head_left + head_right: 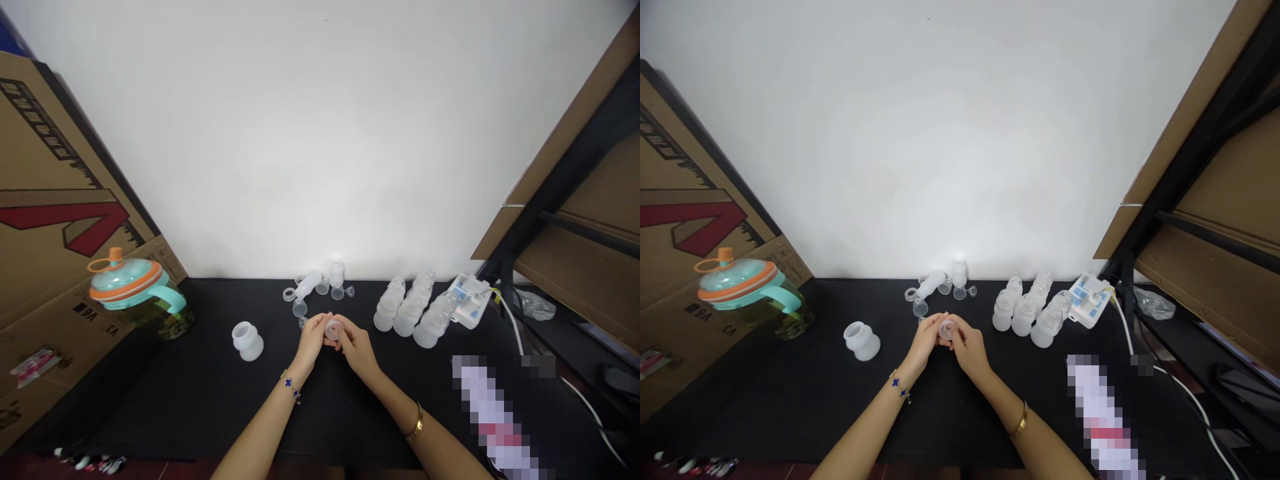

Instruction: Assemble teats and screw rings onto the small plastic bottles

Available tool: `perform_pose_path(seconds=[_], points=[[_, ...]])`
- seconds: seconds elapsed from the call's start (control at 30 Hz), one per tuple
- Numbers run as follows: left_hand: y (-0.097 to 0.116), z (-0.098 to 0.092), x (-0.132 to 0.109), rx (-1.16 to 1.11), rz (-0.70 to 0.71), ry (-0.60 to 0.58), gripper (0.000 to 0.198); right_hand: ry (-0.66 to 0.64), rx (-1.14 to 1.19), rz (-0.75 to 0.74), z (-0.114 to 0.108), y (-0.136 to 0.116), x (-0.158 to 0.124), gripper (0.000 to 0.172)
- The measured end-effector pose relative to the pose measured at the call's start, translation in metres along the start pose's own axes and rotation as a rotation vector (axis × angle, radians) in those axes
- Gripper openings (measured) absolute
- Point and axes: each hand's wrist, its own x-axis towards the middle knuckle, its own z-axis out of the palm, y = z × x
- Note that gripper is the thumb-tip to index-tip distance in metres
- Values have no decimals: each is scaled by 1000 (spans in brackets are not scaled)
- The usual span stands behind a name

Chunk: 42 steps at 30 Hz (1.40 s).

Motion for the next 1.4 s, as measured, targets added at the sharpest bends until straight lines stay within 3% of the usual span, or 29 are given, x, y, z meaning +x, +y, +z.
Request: perform_pose_path(seconds=[0.33,0.67,1.1,1.3,1.4], points=[[0,0,0,-1,9,-13,50,-9,-4,-41,0,1,1,36],[-1,-1,1,16,27,13,52,2,71,46,1,6,0,40],[1,2,0,3,30,-21,48,6,21,-18,-1,2,-1,36],[14,4,-5,-14,35,36,57,168,66,33,-5,2,0,37],[20,3,-8,10,66,0,60,236,120,78,-9,4,2,41]])
